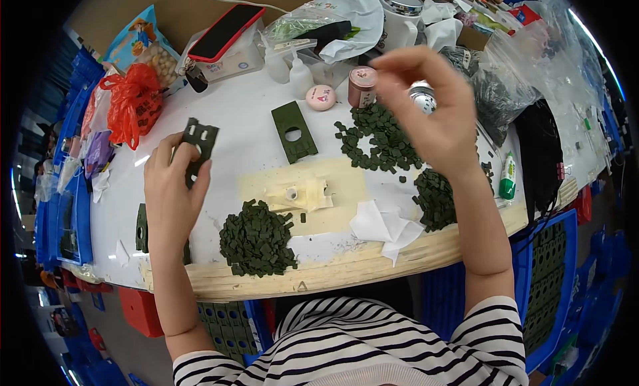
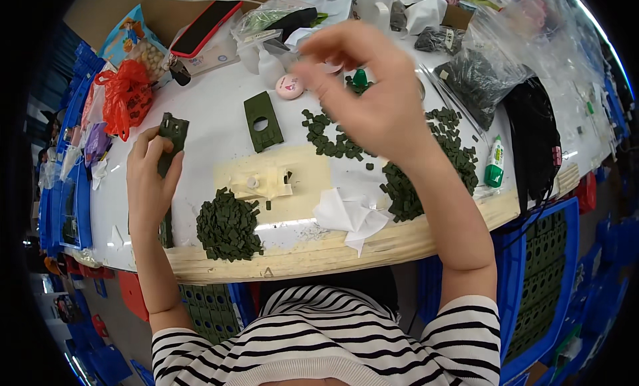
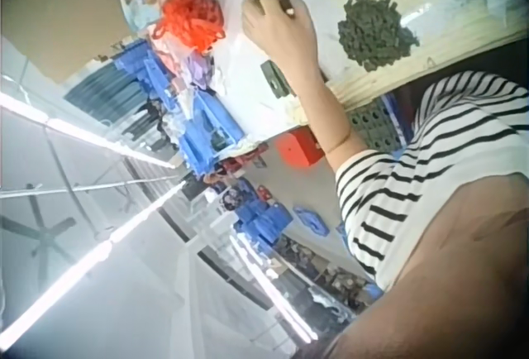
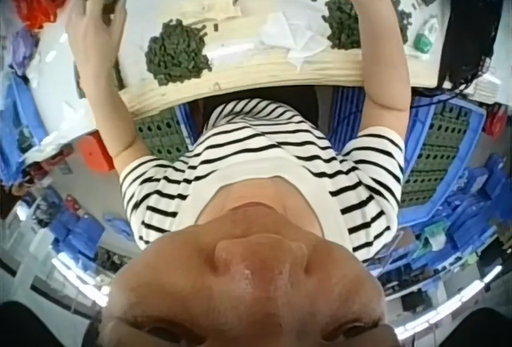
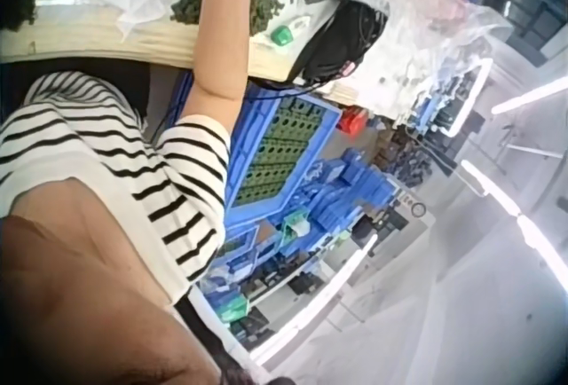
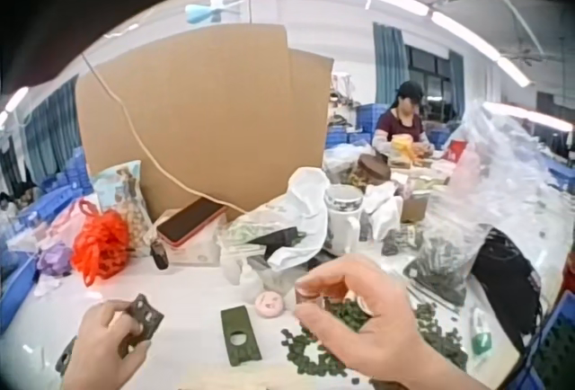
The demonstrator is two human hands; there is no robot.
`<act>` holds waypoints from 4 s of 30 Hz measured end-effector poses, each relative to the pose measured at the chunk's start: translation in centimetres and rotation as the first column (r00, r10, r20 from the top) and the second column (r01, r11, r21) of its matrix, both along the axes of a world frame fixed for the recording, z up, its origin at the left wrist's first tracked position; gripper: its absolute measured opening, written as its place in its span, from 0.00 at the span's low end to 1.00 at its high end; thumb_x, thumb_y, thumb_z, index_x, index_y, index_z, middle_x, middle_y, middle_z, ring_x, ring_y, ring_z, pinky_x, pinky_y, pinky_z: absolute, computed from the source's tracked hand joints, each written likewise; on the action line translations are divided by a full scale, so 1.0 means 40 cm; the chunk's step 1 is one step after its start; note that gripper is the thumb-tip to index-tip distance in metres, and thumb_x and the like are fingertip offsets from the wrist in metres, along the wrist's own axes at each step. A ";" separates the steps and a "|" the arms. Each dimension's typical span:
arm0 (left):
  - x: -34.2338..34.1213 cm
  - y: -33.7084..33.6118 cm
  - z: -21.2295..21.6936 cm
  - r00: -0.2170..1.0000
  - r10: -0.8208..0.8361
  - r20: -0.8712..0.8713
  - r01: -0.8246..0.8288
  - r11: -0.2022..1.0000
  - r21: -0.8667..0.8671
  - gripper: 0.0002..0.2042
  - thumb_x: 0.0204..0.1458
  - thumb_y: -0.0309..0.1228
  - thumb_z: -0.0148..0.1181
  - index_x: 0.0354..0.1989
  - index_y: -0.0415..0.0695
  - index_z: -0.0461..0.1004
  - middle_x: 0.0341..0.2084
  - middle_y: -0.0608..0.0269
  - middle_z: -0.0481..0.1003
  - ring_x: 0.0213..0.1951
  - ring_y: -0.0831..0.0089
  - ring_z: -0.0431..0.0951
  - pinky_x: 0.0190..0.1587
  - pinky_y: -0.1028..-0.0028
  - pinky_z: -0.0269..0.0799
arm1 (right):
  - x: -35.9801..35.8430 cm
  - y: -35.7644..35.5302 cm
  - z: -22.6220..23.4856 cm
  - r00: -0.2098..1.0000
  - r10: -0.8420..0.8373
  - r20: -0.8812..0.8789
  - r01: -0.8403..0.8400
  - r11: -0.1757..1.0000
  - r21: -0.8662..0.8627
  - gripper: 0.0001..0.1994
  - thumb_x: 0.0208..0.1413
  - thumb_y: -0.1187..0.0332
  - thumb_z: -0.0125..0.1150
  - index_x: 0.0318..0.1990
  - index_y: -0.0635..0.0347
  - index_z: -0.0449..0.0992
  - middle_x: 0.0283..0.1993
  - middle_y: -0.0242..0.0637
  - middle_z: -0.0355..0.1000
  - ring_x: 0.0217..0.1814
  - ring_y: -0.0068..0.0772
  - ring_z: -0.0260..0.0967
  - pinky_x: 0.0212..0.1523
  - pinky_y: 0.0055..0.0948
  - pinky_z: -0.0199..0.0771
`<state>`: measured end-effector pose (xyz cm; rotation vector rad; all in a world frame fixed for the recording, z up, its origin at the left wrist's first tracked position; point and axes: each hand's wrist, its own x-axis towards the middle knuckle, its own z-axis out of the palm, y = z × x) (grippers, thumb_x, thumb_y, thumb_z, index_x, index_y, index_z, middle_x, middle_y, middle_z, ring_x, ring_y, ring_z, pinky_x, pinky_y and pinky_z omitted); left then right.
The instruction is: Assembling plastic components of toy tanks at a factory workbench.
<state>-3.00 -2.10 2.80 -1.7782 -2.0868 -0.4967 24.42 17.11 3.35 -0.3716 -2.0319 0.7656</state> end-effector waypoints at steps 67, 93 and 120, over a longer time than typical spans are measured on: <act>0.179 0.025 -0.020 -0.440 -0.008 0.898 0.375 0.907 0.192 0.23 0.64 0.40 0.39 0.64 0.42 0.53 0.51 0.41 0.69 0.49 0.54 0.76 0.49 0.56 0.76 | -0.068 -0.087 -0.028 0.948 0.303 -0.098 -0.267 0.586 -0.765 0.08 0.56 0.75 0.62 0.41 0.69 0.78 0.33 0.35 0.77 0.33 0.19 0.74 0.37 0.19 0.76; 0.187 0.025 -0.057 -0.412 0.190 0.891 0.623 0.773 0.123 0.31 0.64 0.52 0.37 0.65 0.38 0.53 0.47 0.44 0.72 0.44 0.60 0.78 0.45 0.61 0.77 | -0.049 -0.131 -0.006 0.940 0.285 0.190 -0.218 0.926 -0.309 0.05 0.45 0.70 0.68 0.30 0.59 0.79 0.44 0.37 0.72 0.48 0.31 0.67 0.53 0.32 0.63; 0.179 0.023 -0.054 -0.261 0.176 0.949 0.692 0.720 0.057 0.30 0.64 0.52 0.37 0.63 0.36 0.57 0.43 0.46 0.75 0.41 0.68 0.78 0.38 0.72 0.77 | -0.060 -0.127 -0.035 0.886 0.425 0.185 -0.306 0.836 -0.457 0.06 0.45 0.70 0.66 0.27 0.63 0.78 0.38 0.38 0.72 0.43 0.30 0.69 0.48 0.30 0.68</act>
